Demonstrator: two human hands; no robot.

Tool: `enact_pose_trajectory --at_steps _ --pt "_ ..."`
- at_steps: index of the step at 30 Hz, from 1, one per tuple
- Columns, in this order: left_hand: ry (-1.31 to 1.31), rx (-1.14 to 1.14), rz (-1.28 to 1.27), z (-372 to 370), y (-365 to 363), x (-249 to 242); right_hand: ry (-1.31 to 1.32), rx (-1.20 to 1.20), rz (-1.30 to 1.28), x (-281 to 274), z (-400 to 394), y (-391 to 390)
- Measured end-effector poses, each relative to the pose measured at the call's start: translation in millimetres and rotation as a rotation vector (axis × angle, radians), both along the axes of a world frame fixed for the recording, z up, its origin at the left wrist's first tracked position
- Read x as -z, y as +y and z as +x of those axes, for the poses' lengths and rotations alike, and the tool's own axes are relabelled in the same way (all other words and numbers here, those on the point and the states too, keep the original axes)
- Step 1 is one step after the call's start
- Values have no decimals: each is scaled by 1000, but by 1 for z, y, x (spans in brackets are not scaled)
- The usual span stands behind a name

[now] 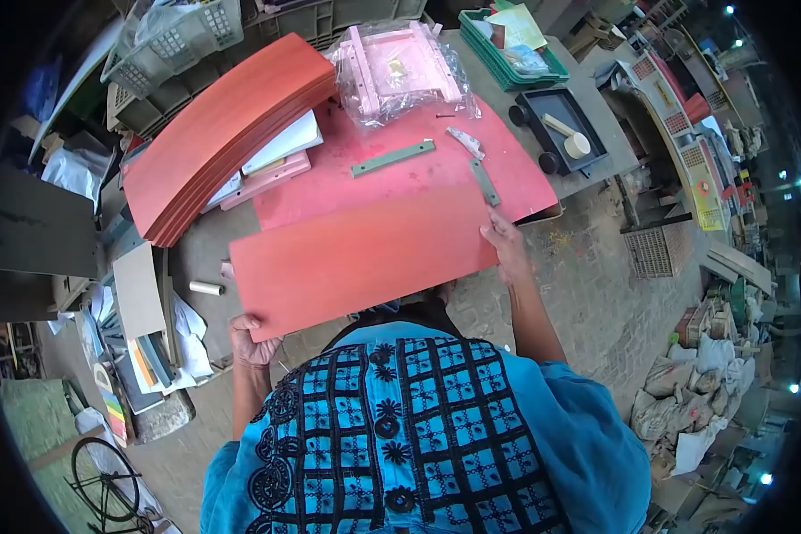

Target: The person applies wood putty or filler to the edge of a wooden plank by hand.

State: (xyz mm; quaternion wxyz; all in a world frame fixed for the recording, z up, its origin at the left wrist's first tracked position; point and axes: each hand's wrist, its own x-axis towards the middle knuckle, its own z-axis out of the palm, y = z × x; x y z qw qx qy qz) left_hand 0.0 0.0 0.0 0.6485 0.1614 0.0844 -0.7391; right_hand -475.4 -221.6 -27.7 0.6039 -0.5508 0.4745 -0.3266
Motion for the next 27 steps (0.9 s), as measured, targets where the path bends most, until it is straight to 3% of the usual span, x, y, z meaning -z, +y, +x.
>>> enact_pose_trajectory --at_steps 2,5,6,8,10,13,17,19,21,23,25,27 --pt "9 5 -31 -10 -16 -26 278 127 -111 -20 18 -8" --pt "-125 -37 -175 -33 -33 -33 1108 300 -563 -88 101 4" --pt "-219 21 -151 -46 -39 -48 862 295 -742 -59 118 1" --pt "-197 18 -161 -61 -49 -43 748 19 -1034 -117 178 24" --pt "-235 1 -218 -73 -57 -53 579 -310 -1152 -151 203 40" --pt "-251 -77 -112 -75 -46 -68 768 -118 -1088 -156 164 -4" --pt "-276 -132 -103 -82 -49 -66 920 365 -844 -96 54 -74" --pt "-243 -145 -109 -84 -58 -58 661 323 -252 -120 15 -69" --pt "-222 -50 -150 -82 -71 -58 -87 335 20 -93 -20 -73" --pt "-228 17 -163 -86 -88 -59 -410 221 134 -90 -44 -71" --pt "-264 66 -151 -87 -116 -61 -485 176 158 -81 -67 -80" --pt "-470 -36 62 -104 -151 -68 -525 184 153 -74 -84 -96"
